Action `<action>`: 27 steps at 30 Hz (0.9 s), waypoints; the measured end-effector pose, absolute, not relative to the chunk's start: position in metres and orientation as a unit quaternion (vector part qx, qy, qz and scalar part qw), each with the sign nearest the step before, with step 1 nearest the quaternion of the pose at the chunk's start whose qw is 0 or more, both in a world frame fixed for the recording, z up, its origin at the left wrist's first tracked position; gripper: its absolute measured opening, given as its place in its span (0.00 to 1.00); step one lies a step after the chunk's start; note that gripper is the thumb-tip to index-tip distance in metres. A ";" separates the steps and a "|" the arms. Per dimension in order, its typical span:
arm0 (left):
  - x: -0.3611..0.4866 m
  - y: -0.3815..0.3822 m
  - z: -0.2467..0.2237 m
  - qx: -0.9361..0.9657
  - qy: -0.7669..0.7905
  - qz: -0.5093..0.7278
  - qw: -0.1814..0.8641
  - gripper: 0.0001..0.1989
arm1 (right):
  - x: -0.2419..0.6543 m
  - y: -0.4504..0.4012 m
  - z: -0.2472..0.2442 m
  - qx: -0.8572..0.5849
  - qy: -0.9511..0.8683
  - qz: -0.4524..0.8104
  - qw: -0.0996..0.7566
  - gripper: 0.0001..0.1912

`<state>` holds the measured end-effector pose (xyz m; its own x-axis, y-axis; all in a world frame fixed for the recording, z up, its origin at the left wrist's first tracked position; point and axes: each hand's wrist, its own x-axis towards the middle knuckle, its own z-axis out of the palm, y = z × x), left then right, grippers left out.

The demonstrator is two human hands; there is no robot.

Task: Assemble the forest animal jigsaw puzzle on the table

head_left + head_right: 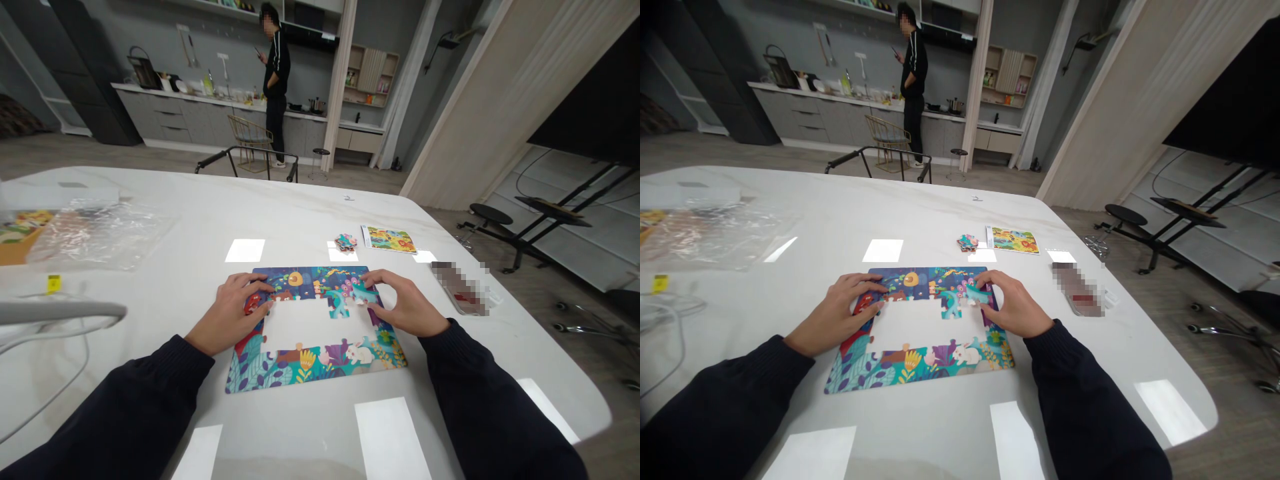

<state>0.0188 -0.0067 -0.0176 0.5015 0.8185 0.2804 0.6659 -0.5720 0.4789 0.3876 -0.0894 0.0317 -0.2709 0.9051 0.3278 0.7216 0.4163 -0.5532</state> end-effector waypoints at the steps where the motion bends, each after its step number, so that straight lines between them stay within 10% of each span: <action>1: 0.019 -0.007 -0.018 0.852 0.435 0.246 0.156 0.14 | 0.387 -0.089 0.031 -0.516 -0.786 0.149 0.307 0.17; 22: 0.037 -0.025 0.009 0.827 0.421 0.347 0.136 0.11 | 0.354 -0.094 0.035 -0.480 -0.776 0.178 0.368 0.19; 27: 0.085 -0.070 0.029 0.726 0.407 0.383 0.401 0.17 | 0.310 -0.102 0.035 -0.450 -0.753 0.167 0.451 0.20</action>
